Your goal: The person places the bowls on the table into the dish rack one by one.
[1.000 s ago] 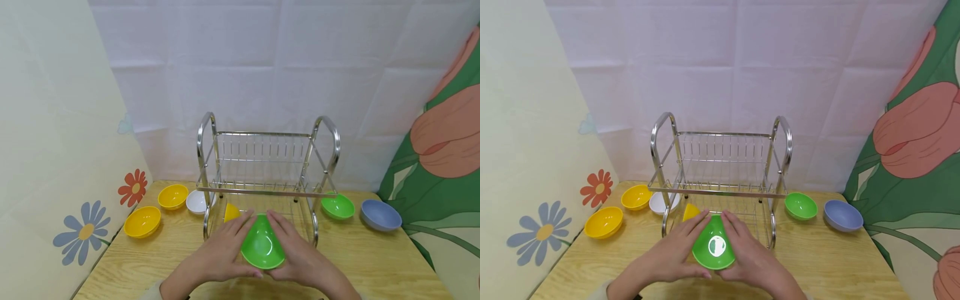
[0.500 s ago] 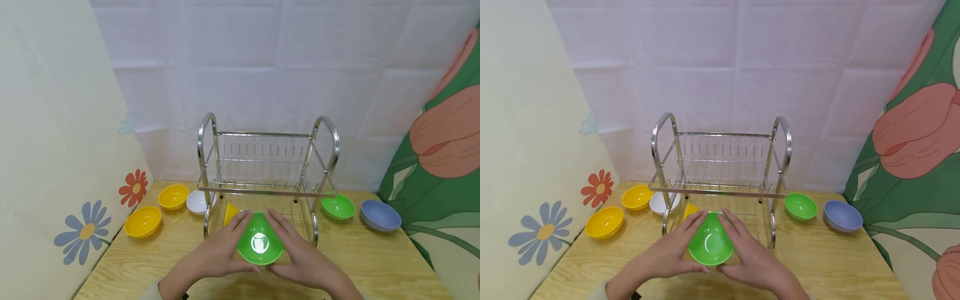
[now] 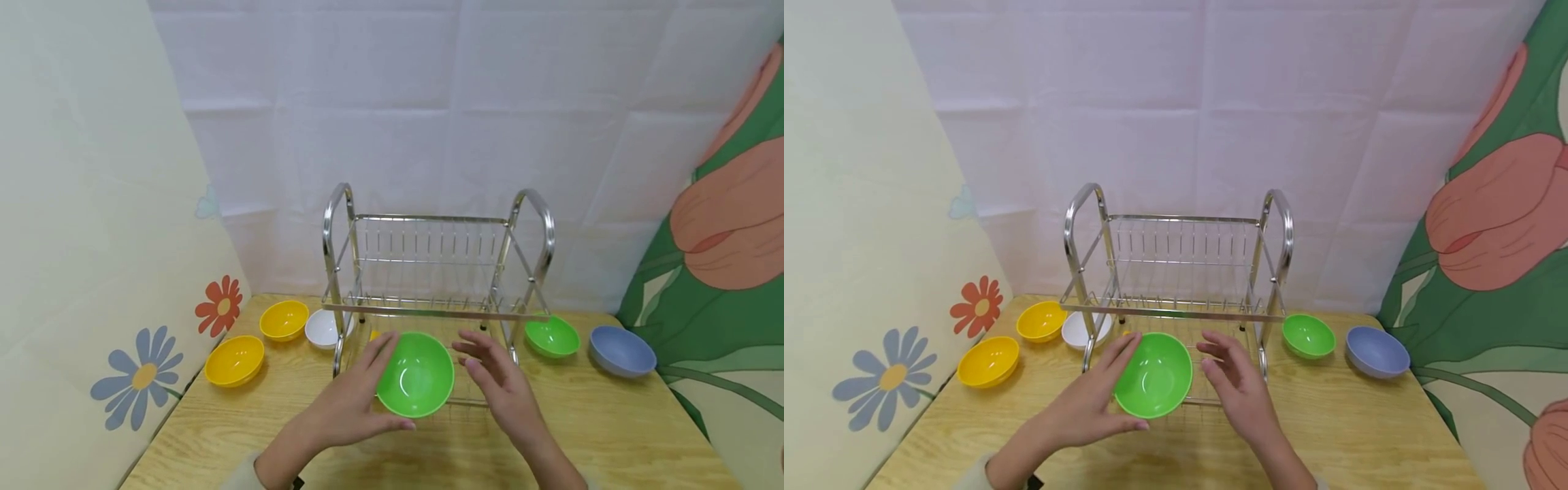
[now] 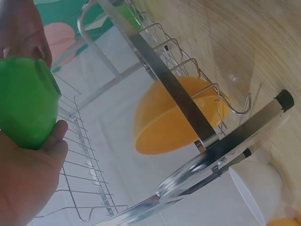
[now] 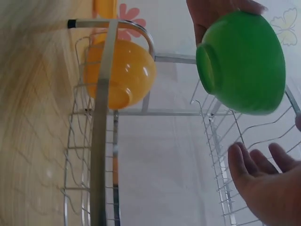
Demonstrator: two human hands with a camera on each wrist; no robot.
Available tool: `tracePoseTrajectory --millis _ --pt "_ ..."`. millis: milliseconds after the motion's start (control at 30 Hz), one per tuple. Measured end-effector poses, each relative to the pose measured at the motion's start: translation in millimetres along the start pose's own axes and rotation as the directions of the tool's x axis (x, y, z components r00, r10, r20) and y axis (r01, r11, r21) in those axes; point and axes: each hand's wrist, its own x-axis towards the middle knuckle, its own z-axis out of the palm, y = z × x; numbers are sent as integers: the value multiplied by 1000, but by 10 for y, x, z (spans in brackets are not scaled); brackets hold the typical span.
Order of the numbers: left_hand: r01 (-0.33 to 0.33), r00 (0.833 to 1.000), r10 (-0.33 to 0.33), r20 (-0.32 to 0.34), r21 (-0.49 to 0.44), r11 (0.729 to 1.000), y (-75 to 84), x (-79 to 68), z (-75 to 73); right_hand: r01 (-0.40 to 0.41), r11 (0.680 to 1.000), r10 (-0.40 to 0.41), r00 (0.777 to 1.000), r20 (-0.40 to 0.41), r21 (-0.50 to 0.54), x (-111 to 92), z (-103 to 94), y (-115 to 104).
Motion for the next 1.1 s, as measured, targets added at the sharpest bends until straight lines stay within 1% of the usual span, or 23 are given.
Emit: tracePoseTrajectory --millis 100,167,300,400,533,667,800,900,967,1100 --pt "2 1000 -2 1 -2 1000 7 7 19 -39 996 46 995 -89 82 -4 49 18" --pt "-6 1000 6 -4 -8 1000 19 18 30 -61 992 75 990 -124 107 -1 86 29" --pt "-24 999 23 -26 -18 1000 52 41 61 -123 986 139 979 -146 114 0 167 45" --pt "-27 999 26 -41 -14 1000 71 53 90 -148 982 165 974 -155 113 -2 230 47" --pt "-31 998 32 -54 11 999 85 60 129 -150 979 171 973 -157 141 0 298 29" --pt "-49 996 51 -73 36 998 87 64 167 -163 973 186 974 -132 166 1 354 15" --pt "-73 991 79 -107 63 995 85 72 190 -165 973 183 977 -110 159 9 405 10" --pt "-83 988 91 -127 67 994 89 77 200 -182 971 198 976 -91 158 10 426 6" --pt "-83 988 90 -129 60 995 94 82 202 -200 967 214 974 -77 159 6 429 2" --pt "-88 987 96 -127 68 994 105 99 206 -224 963 237 969 -74 151 5 416 4"
